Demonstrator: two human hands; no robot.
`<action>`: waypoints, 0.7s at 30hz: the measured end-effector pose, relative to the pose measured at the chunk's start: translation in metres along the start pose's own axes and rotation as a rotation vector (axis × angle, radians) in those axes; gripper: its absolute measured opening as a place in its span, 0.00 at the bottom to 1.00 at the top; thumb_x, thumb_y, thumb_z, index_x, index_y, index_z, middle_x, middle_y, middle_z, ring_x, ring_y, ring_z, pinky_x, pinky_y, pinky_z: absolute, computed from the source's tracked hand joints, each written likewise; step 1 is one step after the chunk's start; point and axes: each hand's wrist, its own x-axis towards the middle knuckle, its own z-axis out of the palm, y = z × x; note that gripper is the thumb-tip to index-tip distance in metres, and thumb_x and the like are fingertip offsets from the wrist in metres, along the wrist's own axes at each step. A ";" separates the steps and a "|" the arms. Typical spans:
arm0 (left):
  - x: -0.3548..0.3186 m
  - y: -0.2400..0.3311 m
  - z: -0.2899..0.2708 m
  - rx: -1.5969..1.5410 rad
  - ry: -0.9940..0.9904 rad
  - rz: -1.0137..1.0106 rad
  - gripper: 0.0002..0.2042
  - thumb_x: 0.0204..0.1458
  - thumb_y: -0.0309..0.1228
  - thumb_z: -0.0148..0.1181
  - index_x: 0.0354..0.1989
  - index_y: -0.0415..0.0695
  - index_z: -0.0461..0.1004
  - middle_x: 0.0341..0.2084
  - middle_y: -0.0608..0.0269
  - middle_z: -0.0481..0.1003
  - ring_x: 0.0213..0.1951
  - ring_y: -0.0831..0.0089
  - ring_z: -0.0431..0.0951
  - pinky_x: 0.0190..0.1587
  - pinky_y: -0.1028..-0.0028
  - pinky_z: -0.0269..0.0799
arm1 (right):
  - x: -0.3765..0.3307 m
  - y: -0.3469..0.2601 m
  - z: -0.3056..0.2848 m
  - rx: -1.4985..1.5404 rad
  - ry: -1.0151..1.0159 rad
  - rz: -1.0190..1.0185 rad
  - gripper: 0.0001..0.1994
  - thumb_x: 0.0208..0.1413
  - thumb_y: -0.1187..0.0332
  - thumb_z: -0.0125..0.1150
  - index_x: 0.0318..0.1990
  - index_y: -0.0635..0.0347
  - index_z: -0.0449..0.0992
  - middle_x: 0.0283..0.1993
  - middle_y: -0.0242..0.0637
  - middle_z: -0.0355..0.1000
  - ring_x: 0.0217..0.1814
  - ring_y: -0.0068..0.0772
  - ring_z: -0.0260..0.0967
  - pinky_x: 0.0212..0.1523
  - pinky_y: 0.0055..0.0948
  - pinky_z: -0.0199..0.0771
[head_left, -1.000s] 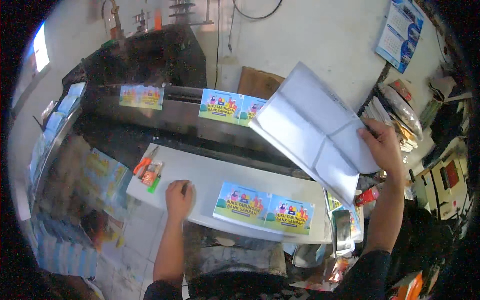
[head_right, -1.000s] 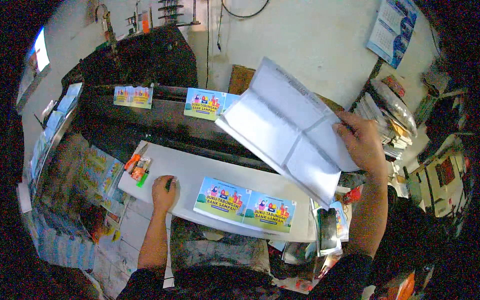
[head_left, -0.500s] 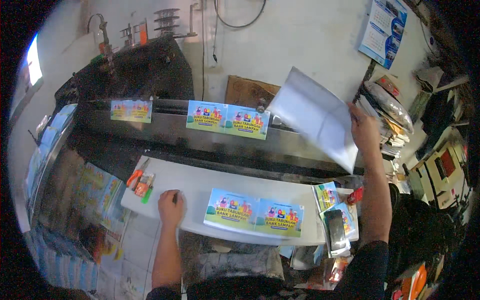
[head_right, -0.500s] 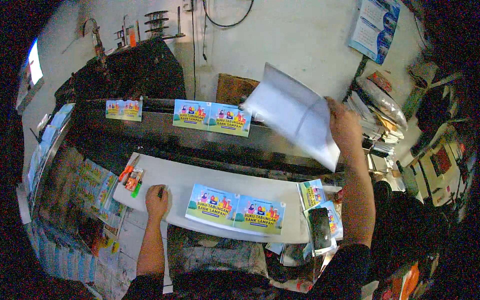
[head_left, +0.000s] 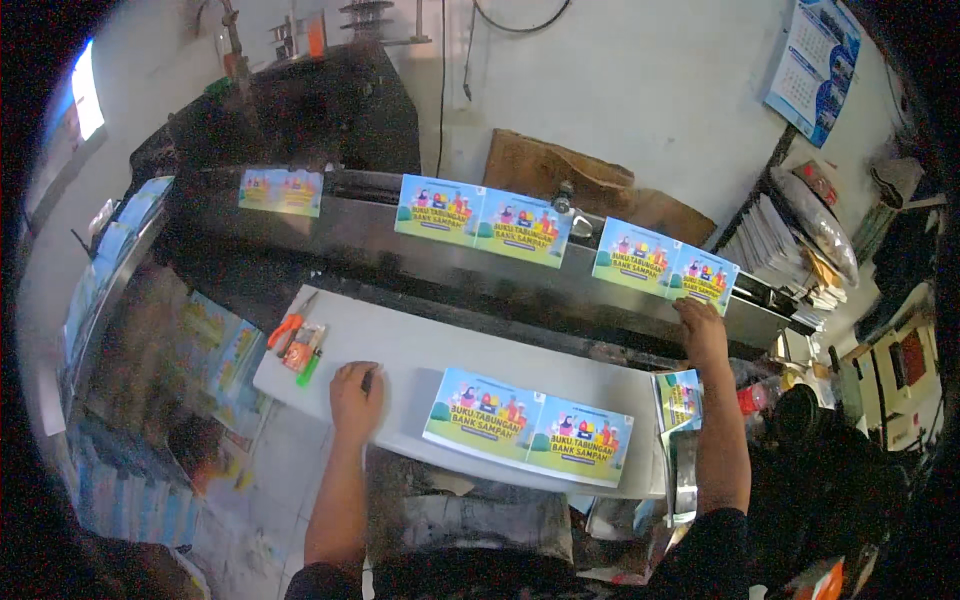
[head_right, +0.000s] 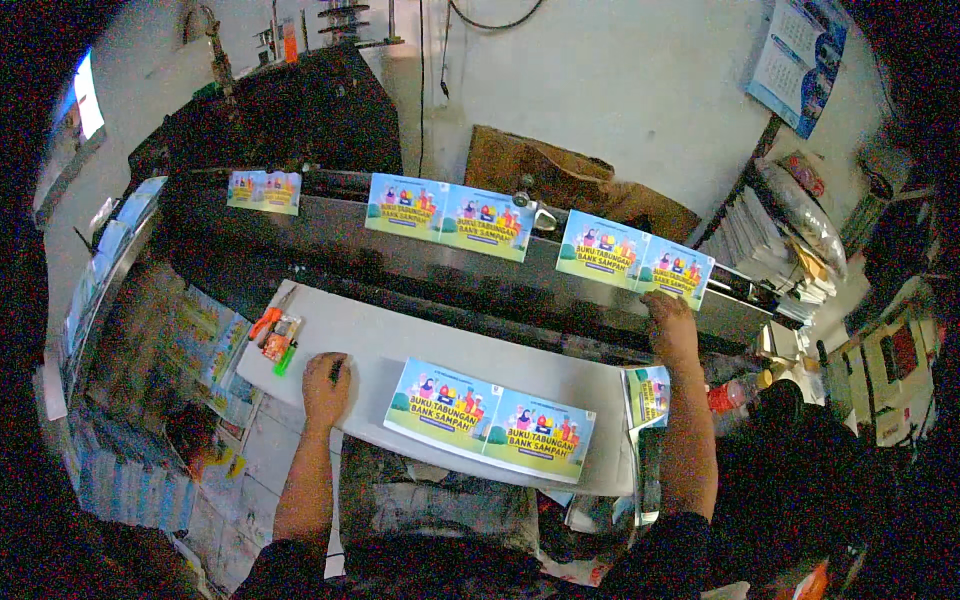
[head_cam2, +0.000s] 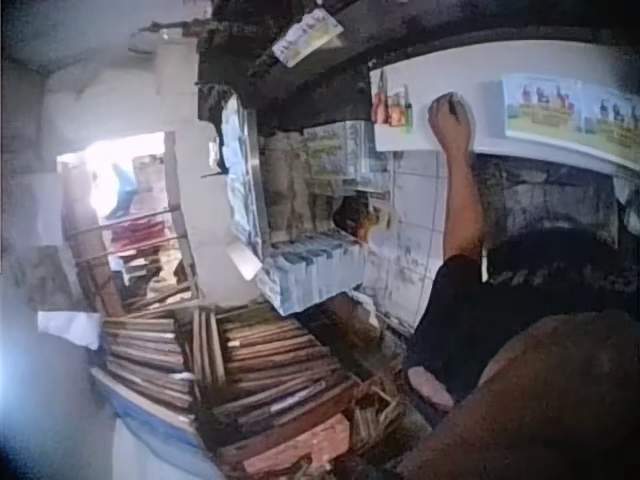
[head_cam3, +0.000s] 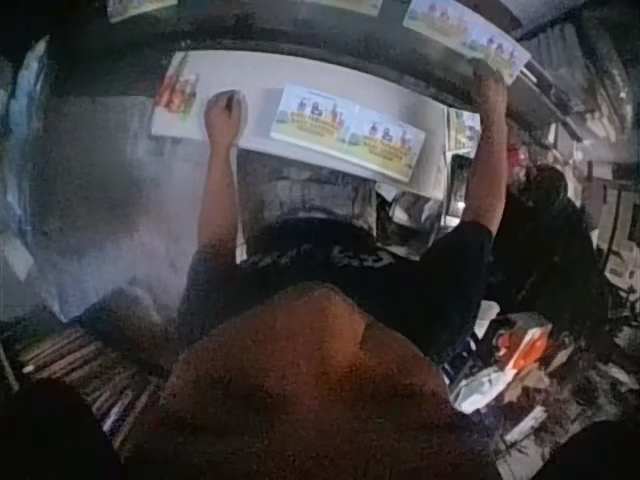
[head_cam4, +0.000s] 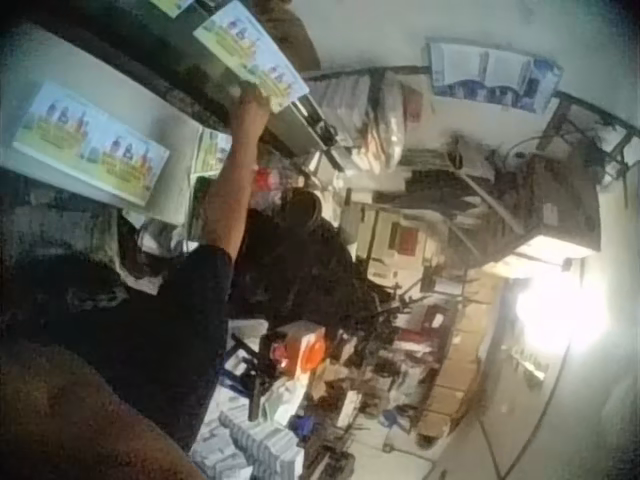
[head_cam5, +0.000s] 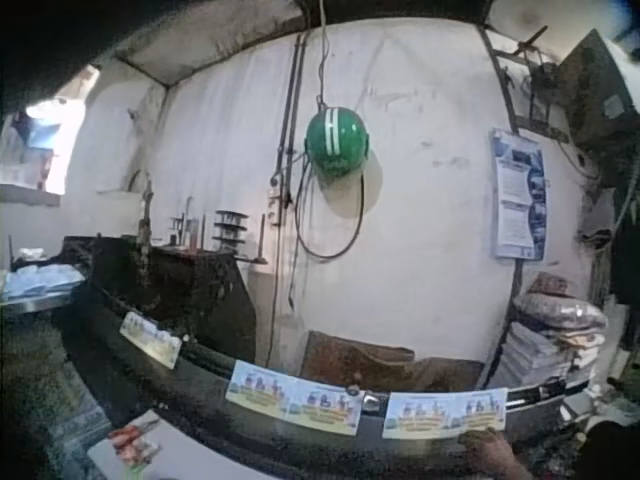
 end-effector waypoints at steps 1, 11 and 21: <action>0.000 -0.001 0.000 0.022 0.023 0.006 0.08 0.51 0.32 0.61 0.36 0.41 0.78 0.36 0.53 0.77 0.43 0.54 0.75 0.49 0.59 0.68 | -0.004 -0.025 -0.009 0.077 -0.022 0.068 0.20 0.49 0.78 0.56 0.52 0.55 0.76 0.56 0.44 0.72 0.61 0.46 0.67 0.64 0.46 0.61; 0.010 -0.006 -0.002 0.010 -0.055 -0.061 0.11 0.50 0.34 0.59 0.38 0.41 0.79 0.37 0.53 0.79 0.44 0.53 0.76 0.49 0.58 0.70 | -0.111 -0.238 -0.031 0.129 -0.439 -0.281 0.36 0.42 0.51 0.72 0.57 0.61 0.70 0.63 0.48 0.64 0.64 0.54 0.61 0.62 0.44 0.65; 0.007 -0.020 -0.007 -0.018 -0.052 -0.067 0.11 0.49 0.33 0.60 0.39 0.42 0.79 0.37 0.54 0.78 0.44 0.54 0.75 0.49 0.58 0.70 | -0.056 -0.234 -0.047 0.493 -1.006 0.059 0.34 0.45 0.56 0.71 0.57 0.64 0.66 0.64 0.51 0.62 0.67 0.54 0.58 0.61 0.45 0.67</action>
